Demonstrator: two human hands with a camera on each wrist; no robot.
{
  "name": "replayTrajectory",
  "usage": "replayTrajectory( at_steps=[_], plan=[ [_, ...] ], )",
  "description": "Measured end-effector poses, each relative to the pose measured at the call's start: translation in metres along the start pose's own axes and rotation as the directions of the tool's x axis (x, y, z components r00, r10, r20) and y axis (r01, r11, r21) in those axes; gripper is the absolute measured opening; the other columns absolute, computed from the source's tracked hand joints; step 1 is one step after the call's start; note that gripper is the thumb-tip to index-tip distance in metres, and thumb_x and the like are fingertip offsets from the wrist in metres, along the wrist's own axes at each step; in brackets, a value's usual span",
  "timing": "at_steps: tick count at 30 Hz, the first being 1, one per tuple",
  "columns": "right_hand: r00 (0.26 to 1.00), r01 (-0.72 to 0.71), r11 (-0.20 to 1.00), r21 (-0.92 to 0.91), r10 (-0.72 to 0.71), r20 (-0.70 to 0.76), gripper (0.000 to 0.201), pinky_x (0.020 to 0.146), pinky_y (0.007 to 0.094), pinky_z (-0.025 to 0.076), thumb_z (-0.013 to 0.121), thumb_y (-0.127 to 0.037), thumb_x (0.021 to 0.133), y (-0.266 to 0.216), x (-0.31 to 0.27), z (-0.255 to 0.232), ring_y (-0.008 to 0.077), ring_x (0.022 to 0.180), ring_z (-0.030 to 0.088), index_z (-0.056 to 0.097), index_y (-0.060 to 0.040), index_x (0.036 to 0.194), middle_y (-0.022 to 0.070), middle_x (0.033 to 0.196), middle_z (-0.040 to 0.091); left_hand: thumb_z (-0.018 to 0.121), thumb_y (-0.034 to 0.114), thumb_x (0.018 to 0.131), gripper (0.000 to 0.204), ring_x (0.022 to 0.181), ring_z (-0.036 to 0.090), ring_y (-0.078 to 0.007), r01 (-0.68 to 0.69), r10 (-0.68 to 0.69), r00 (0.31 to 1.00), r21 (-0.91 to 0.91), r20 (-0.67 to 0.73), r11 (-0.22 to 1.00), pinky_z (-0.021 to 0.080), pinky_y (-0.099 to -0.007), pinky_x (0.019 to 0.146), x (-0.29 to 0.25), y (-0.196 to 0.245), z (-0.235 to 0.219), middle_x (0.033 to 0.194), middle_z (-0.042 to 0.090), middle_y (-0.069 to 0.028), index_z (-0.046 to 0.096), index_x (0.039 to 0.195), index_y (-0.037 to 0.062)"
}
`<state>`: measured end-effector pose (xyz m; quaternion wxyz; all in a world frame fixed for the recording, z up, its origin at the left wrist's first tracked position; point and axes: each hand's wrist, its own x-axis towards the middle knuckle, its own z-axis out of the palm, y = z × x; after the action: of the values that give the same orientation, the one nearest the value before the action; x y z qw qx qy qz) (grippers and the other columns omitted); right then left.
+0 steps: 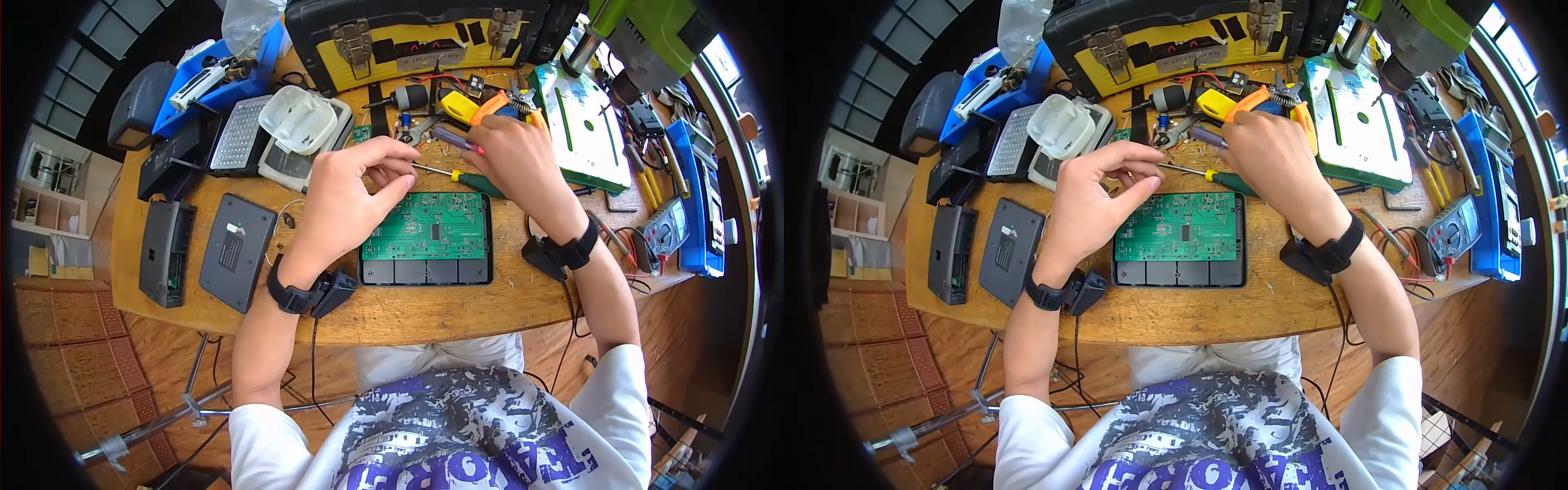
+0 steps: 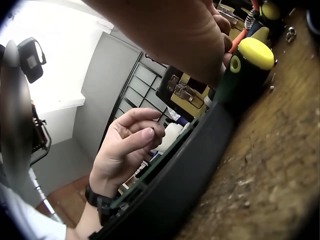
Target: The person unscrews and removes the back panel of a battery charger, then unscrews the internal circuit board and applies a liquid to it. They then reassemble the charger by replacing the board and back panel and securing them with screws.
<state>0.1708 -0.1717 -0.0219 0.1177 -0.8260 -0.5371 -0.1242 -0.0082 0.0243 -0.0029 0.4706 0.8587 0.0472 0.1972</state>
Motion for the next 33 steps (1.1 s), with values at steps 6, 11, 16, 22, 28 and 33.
replayTrajectory(
  at_steps=[6,11,16,22,28,33],
  plan=[
    [0.976,-0.183,0.893,0.41,0.214,-0.03,0.021,0.063,0.0363,0.057,0.081,-0.016,0.088,-0.003,-0.003,-0.031,0.0254,0.067,0.074,0.067,-0.0046,0.098,0.0084,0.076,0.073,0.077,-0.002,0.093,0.029,0.093,0.078,-0.0134,0.071,-0.07,0.995,-0.011,0.078,0.997,0.061,-0.0277,0.083,-0.001,0.008,-0.003,0.103,0.084,-0.0106,0.078,0.122,-0.0001],
    [0.943,-0.047,0.588,0.808,0.294,-0.159,0.019,0.067,0.0236,0.055,0.081,-0.01,0.097,-0.016,-0.023,-0.05,0.0062,0.075,0.069,0.07,0.0002,0.109,0.0027,0.086,0.073,0.077,-0.002,0.094,0.029,0.094,0.079,-0.0142,0.037,-0.034,0.992,-0.024,0.122,0.999,0.062,-0.0282,0.085,-0.003,0.009,0.0,0.104,0.084,-0.0103,0.078,0.123,-0.0002],
    [0.964,-0.097,0.282,0.955,0.267,0.019,0.019,0.072,0.0228,0.056,0.078,-0.011,0.101,-0.011,-0.033,-0.05,0.0088,0.082,0.07,0.069,0.0037,0.109,0.0047,0.096,0.073,0.078,-0.002,0.095,0.03,0.097,0.079,-0.0145,0.014,-0.001,0.985,-0.075,0.175,0.997,0.061,-0.0276,0.085,-0.004,0.009,0.003,0.105,0.084,-0.0104,0.077,0.124,-0.0002],
    [0.974,-0.045,0.329,0.943,0.226,-0.033,0.02,0.074,0.0235,0.054,0.08,-0.012,0.099,-0.012,-0.037,-0.044,0.0083,0.085,0.07,0.071,0.0027,0.109,0.0038,0.099,0.073,0.08,-0.003,0.094,0.035,0.1,0.079,-0.014,0.014,0.015,0.987,-0.174,0.162,0.985,0.057,-0.0248,0.081,-0.005,0.013,0.004,0.107,0.083,-0.0106,0.075,0.129,-0.0004],
    [0.973,-0.046,0.352,0.935,0.227,-0.037,0.018,0.075,0.023,0.053,0.08,-0.01,0.097,-0.015,-0.038,-0.045,0.0063,0.085,0.067,0.071,0.0016,0.107,0.0022,0.096,0.073,0.079,-0.004,0.094,0.036,0.101,0.078,-0.014,0.02,0.013,0.985,-0.193,0.17,0.981,0.057,-0.0246,0.083,-0.006,0.013,0.004,0.108,0.083,-0.0112,0.075,0.129,-0.001],
    [0.974,-0.041,0.337,0.941,0.225,-0.038,0.018,0.076,0.0229,0.052,0.08,-0.009,0.097,-0.016,-0.037,-0.046,0.0059,0.086,0.067,0.071,0.0013,0.108,0.0023,0.097,0.073,0.08,-0.004,0.094,0.036,0.102,0.078,-0.0139,0.015,0.016,0.988,-0.199,0.152,0.98,0.057,-0.0251,0.084,-0.006,0.011,0.003,0.109,0.083,-0.0117,0.074,0.13,-0.0012]
  ],
)
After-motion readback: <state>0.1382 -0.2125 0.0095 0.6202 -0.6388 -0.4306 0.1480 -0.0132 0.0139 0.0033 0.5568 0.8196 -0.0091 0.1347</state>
